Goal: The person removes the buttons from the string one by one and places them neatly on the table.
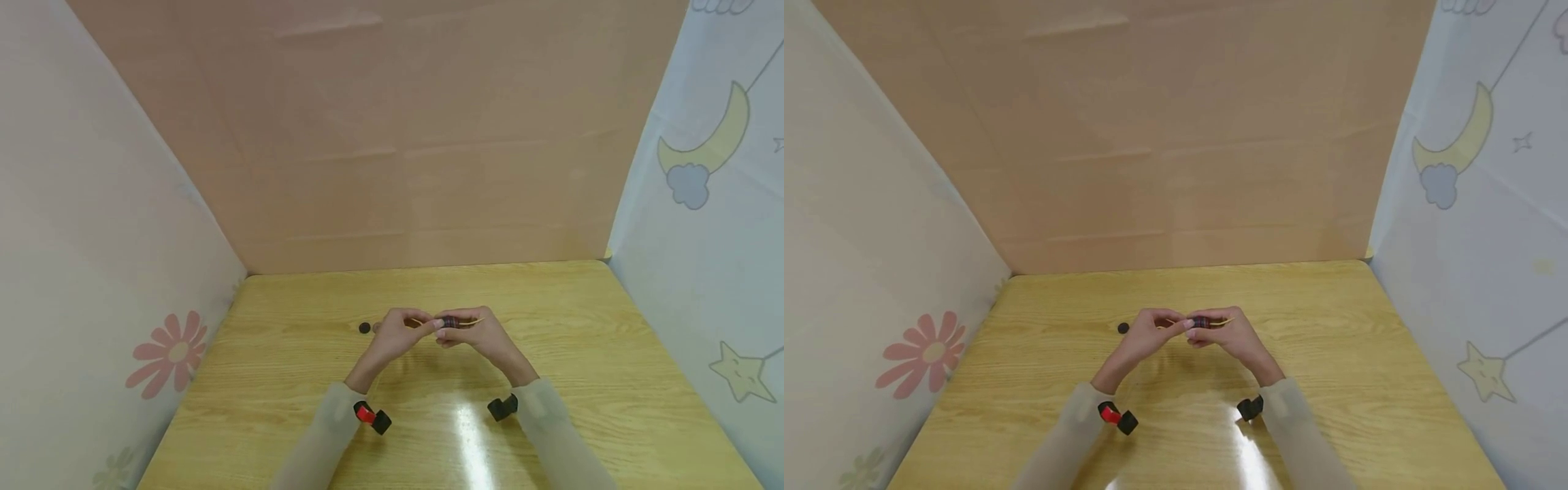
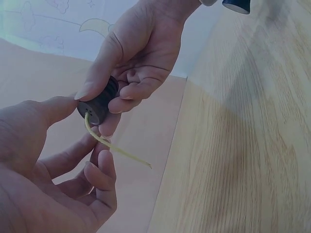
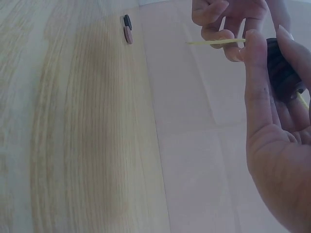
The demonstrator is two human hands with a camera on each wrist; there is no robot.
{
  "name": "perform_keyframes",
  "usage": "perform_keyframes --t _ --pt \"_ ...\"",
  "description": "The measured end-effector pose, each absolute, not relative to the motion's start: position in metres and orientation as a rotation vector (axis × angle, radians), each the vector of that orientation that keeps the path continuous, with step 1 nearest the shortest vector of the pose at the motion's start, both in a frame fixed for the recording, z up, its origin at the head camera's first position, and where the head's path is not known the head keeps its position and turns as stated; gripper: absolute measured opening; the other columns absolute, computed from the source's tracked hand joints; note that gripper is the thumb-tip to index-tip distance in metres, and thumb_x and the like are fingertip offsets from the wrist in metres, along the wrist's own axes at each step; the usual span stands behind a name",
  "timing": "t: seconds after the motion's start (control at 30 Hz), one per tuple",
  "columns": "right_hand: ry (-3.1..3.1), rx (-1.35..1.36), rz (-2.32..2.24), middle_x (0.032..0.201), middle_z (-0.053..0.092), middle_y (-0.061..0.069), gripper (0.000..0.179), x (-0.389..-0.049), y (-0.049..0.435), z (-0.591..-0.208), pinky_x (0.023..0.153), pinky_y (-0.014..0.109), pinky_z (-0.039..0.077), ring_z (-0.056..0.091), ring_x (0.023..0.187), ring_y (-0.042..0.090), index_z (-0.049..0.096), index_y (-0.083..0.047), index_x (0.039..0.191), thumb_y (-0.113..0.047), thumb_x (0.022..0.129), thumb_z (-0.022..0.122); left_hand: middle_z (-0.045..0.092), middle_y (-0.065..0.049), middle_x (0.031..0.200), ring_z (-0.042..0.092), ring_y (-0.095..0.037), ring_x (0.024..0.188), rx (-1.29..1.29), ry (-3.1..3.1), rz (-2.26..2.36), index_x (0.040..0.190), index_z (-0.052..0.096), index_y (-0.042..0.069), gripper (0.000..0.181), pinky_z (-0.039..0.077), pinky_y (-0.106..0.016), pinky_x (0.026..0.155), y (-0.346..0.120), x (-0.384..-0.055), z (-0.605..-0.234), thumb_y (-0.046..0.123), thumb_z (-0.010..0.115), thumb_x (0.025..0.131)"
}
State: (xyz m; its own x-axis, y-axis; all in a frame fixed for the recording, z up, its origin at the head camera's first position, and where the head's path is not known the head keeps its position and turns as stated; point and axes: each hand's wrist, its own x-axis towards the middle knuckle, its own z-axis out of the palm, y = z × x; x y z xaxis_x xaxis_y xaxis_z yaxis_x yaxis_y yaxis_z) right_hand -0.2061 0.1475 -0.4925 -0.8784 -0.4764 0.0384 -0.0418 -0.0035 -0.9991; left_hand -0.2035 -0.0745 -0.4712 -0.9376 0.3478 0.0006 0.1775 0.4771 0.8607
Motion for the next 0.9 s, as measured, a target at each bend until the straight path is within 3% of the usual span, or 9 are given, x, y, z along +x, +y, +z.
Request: perform_keyframes --t 0.1,0.17,0.27,0.33,0.4,0.47,0.67,0.8,0.9 --pt "1.944 -0.532 -1.965 0.114 0.070 0.022 0.038 -0.2050 0.1473 -0.4928 0.084 0.046 0.059 0.073 0.095 0.033 0.067 -0.004 0.123 -0.018 0.089 0.074 0.072 0.014 0.108 0.064 -0.014 0.104 0.446 2.529 1.465 0.102 0.074 0.032 0.033 -0.002 -0.075 0.105 -0.0748 -0.2029 -0.4718 0.060 0.064 0.087" --pt "1.937 -0.523 -1.970 0.114 0.070 0.024 0.038 -0.2050 0.1471 -0.4929 0.084 0.046 0.059 0.073 0.094 0.033 0.067 -0.003 0.123 -0.018 0.088 0.074 0.071 0.014 0.109 0.063 -0.015 0.104 0.431 2.494 1.494 0.101 0.075 0.032 0.032 0.012 -0.069 0.108 -0.0749 -0.2027 -0.4715 0.059 0.066 0.087" --pt "1.938 -0.519 -1.968 0.114 0.071 0.019 0.039 -0.2051 0.1469 -0.4925 0.084 0.047 0.059 0.073 0.095 0.033 0.067 -0.003 0.124 -0.018 0.088 0.074 0.071 0.013 0.110 0.062 -0.015 0.105 0.424 2.468 1.521 0.100 0.075 0.032 0.030 0.018 -0.068 0.107 -0.0752 -0.2027 -0.4700 0.057 0.067 0.087" --pt "1.942 -0.512 -1.964 0.114 0.072 0.017 0.039 -0.2052 0.1466 -0.4918 0.084 0.046 0.059 0.073 0.095 0.032 0.067 -0.004 0.124 -0.019 0.088 0.074 0.071 0.013 0.111 0.062 -0.014 0.105 0.421 2.458 1.534 0.100 0.076 0.032 0.029 0.016 -0.070 0.109 -0.0752 -0.2028 -0.4686 0.056 0.068 0.087" --pt "1.940 -0.515 -1.964 0.115 0.072 0.015 0.039 -0.2048 0.1463 -0.4911 0.084 0.046 0.059 0.073 0.095 0.032 0.067 -0.004 0.124 -0.019 0.088 0.074 0.072 0.013 0.109 0.062 -0.014 0.105 0.421 2.468 1.535 0.099 0.076 0.031 0.028 -0.001 -0.075 0.107 -0.0754 -0.2028 -0.4678 0.055 0.068 0.087" --pt "1.940 -0.518 -1.965 0.115 0.072 0.015 0.039 -0.2050 0.1461 -0.4908 0.084 0.044 0.060 0.073 0.095 0.031 0.067 -0.005 0.124 -0.019 0.088 0.074 0.072 0.012 0.108 0.062 -0.014 0.104 0.412 2.470 1.541 0.097 0.076 0.031 0.027 -0.008 -0.074 0.105 -0.0754 -0.2031 -0.4672 0.054 0.068 0.087" --pt "1.932 -0.529 -1.965 0.116 0.071 0.018 0.038 -0.2054 0.1459 -0.4913 0.084 0.045 0.059 0.073 0.095 0.030 0.067 -0.004 0.123 -0.018 0.088 0.074 0.072 0.010 0.106 0.062 -0.015 0.102 0.374 2.437 1.561 0.095 0.077 0.029 0.029 0.019 -0.067 0.102 -0.0757 -0.2024 -0.4667 0.056 0.070 0.085" --pt "1.939 -0.521 -1.965 0.116 0.072 0.014 0.039 -0.2056 0.1455 -0.4907 0.085 0.045 0.059 0.073 0.096 0.030 0.067 -0.005 0.124 -0.019 0.088 0.074 0.071 0.009 0.108 0.062 -0.016 0.103 0.350 2.417 1.570 0.096 0.077 0.029 0.032 0.043 -0.050 0.092 -0.0761 -0.2026 -0.4666 0.058 0.070 0.084" --pt "1.939 -0.519 -1.967 0.117 0.071 0.018 0.039 -0.2058 0.1454 -0.4899 0.084 0.044 0.060 0.073 0.096 0.030 0.067 -0.005 0.124 -0.020 0.088 0.074 0.071 0.008 0.109 0.063 -0.016 0.102 0.355 2.401 1.585 0.097 0.077 0.028 0.033 0.049 -0.040 0.086 -0.0760 -0.2027 -0.4661 0.058 0.070 0.084"
